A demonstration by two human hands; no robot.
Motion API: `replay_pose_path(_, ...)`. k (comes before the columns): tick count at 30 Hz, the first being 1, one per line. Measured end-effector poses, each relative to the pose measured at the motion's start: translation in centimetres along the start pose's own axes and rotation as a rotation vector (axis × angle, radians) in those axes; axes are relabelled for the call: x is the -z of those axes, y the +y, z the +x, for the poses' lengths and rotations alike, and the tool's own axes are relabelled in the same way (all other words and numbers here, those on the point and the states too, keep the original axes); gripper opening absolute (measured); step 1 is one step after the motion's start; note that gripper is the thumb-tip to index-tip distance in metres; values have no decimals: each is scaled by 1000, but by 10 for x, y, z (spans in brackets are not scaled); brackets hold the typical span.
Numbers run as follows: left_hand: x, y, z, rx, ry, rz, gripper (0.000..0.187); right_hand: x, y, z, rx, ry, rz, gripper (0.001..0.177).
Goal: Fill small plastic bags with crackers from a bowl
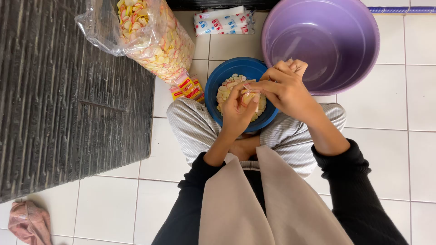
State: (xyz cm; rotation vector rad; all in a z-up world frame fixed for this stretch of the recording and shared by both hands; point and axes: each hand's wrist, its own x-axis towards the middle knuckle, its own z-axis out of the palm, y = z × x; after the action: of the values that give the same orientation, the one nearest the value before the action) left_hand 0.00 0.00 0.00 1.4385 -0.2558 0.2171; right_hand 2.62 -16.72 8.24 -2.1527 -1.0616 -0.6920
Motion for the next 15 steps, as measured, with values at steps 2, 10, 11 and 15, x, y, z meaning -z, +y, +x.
replay_pose_path(2,-1,-31,-2,61,-28,-109,34,-9,14,-14,-7,-10,-20,10)
replay_pose_path(10,7,-27,4,112,-91,-215,41,15,-10,15,-84,-69,48,10)
replay_pose_path(11,8,-26,3,119,-97,-248,43,11,-5,10,-82,-73,57,10)
replay_pose_path(15,9,-10,1,117,-107,-264,47,13,-10,16,-85,-75,74,12)
